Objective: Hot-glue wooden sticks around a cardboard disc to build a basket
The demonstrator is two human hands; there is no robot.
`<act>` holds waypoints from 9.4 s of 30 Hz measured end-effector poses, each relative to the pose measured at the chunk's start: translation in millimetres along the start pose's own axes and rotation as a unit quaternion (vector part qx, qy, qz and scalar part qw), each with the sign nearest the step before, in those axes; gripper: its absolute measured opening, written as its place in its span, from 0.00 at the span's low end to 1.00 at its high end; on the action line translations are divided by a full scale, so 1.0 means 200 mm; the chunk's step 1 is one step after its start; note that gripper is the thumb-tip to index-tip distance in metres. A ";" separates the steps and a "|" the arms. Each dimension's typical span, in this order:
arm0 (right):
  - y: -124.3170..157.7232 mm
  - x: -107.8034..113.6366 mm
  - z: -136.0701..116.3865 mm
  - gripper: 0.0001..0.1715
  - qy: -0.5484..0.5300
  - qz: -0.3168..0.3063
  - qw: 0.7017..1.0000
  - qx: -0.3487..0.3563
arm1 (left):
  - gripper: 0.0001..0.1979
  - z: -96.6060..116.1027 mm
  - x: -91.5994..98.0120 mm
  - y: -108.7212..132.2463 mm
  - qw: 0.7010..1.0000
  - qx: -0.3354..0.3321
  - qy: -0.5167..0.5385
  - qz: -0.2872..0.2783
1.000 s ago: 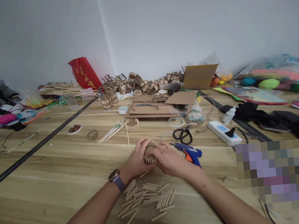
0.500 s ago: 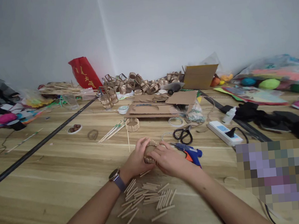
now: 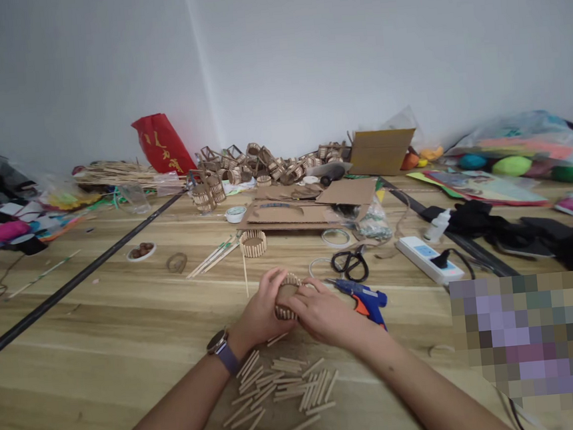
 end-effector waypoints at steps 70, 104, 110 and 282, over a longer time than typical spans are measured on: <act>0.44 0.11 -0.09 0.33 -0.146 -0.086 0.962 -0.214 | 0.09 0.16 0.40 0.02 0.971 -0.028 -0.040 0.234; 0.26 0.01 -0.13 0.15 -0.279 0.067 0.928 -0.238 | 0.34 0.18 -0.04 0.38 0.959 0.095 -0.243 -0.107; 0.31 -0.02 -0.09 0.16 -0.241 0.059 0.935 -0.255 | 0.20 0.20 -0.07 0.35 0.967 0.042 -0.231 -0.096; -0.57 -0.12 1.22 0.19 0.123 -0.106 0.889 -0.428 | 0.11 0.00 0.15 0.23 0.978 0.151 -0.121 0.073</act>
Point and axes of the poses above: each hand's wrist, its own y-axis away from the middle knuckle, its own x-axis out of the back of the hand, z = x × y, the point moved 10 cm from there along -y, towards the middle knuckle, and after that the axes turned 13 degrees about y, right-handed, at the moved point
